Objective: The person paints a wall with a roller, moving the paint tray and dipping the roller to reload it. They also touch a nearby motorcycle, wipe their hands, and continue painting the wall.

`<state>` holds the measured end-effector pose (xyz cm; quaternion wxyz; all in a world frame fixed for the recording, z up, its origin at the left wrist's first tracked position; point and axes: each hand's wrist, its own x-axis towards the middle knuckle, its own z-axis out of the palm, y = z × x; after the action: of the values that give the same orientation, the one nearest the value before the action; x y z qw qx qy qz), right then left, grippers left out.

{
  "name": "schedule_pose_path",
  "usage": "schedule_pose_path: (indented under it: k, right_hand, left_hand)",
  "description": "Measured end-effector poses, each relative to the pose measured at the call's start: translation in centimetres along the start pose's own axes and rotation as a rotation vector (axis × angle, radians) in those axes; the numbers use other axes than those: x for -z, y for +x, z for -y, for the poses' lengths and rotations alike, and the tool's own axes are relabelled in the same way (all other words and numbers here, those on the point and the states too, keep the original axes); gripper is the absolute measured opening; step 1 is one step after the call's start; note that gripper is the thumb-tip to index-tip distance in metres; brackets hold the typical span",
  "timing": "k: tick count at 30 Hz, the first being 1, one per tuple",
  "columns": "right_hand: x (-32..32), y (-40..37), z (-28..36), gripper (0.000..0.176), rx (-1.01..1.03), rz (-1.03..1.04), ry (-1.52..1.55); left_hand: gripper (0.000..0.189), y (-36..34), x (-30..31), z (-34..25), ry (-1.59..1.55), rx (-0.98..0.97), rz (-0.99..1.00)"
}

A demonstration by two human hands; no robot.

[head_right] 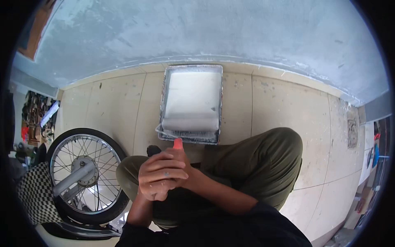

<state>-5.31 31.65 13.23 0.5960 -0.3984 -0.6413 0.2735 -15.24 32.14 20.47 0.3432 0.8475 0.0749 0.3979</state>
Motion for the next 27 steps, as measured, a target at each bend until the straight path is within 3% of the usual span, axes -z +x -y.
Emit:
schedule_pose_path:
  k: [6,7,10,22,27]
  right_hand:
    - [-1.7,-0.6,1.7,0.023,0.100,0.086,-0.012]
    - [-1.8,-0.9,1.9,0.023,0.099,0.094,-0.011]
    - [-1.8,-1.6,1.9,0.023,0.087,0.114,-0.012]
    - [-2.6,-1.4,-0.1,0.023,0.003,0.121,0.034]
    - [-0.1,-2.2,-0.5,0.023,-0.013,0.080,0.038]
  left_hand:
    - [0.017,-3.1,-1.1,-1.1,-0.035,0.003,-0.130]
    - [0.011,1.4,2.3,-3.5,-0.019,-0.014,-0.013]
    - [0.008,1.3,2.7,-3.1,-0.086,0.019,-0.030]
    - [0.015,3.1,2.1,-1.1,-0.114,0.098,-0.032]
    - [0.015,3.7,1.8,-0.2,-0.132,0.124,-0.037]
